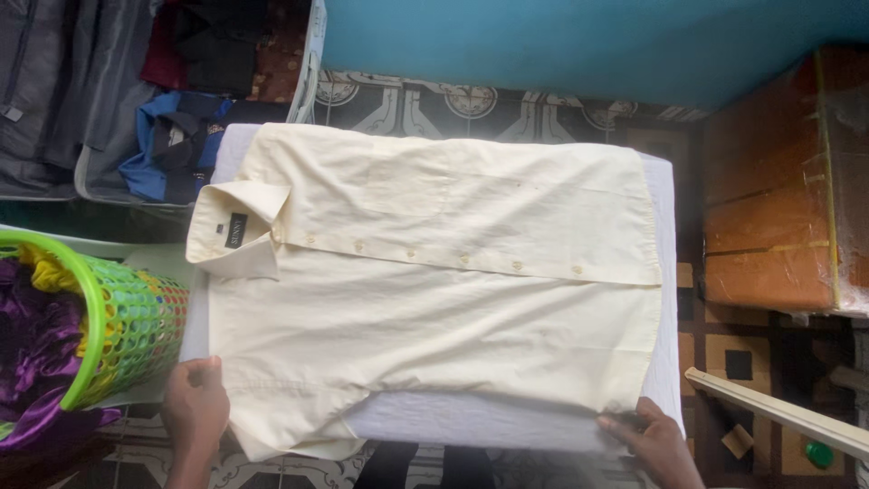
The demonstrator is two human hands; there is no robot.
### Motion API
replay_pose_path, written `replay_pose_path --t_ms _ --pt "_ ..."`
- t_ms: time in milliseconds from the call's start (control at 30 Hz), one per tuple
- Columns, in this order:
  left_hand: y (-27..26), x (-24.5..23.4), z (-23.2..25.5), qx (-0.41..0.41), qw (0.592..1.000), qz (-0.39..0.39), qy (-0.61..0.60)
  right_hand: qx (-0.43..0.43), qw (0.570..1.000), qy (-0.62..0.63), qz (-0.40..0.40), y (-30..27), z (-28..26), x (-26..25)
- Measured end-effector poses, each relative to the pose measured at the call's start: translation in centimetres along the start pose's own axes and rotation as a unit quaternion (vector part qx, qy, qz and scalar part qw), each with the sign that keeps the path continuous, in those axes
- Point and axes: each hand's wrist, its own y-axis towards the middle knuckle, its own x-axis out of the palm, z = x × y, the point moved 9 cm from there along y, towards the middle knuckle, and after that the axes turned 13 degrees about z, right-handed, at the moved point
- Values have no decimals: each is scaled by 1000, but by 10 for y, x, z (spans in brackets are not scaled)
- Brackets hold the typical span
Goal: The person buttons a shirt by hand while it is bunched on a surface, then spreads the shirt flat and smooths the fabric with their hands.
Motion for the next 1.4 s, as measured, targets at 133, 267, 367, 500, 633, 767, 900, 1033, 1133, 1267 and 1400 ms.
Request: replay_pose_path --t_ms 133,267,367,500,633,767,900,1033,1133,1267,1400 --pt "1 6 -14 -118 985 -23 -121 26 996 -82 18 9 13 -22" --pt "-8 8 -12 -52 994 -30 -93 31 999 -27 34 4 18 -35" --pt "-11 10 -24 -13 1000 -26 -3 52 996 64 31 -4 33 -24" --pt "-1 22 -55 31 998 0 62 57 973 219 34 -9 48 -16" --pt "10 41 -83 86 992 41 81 67 963 260 10 -30 29 -9" --pt "20 50 -85 109 992 67 3 62 991 119 10 -44 4 -14" --pt "36 59 -68 126 991 46 12 21 998 31 57 -37 10 -27" --pt "55 64 -52 125 991 44 17 -8 995 80 61 -28 11 -32" --pt "67 64 -47 130 990 43 24 21 989 148 23 -22 6 -27" --pt "90 80 -27 162 986 26 13 32 998 25 38 -9 -17 -41" --pt "108 111 6 192 981 -8 -13 -112 969 -67 210 15 -89 -72"
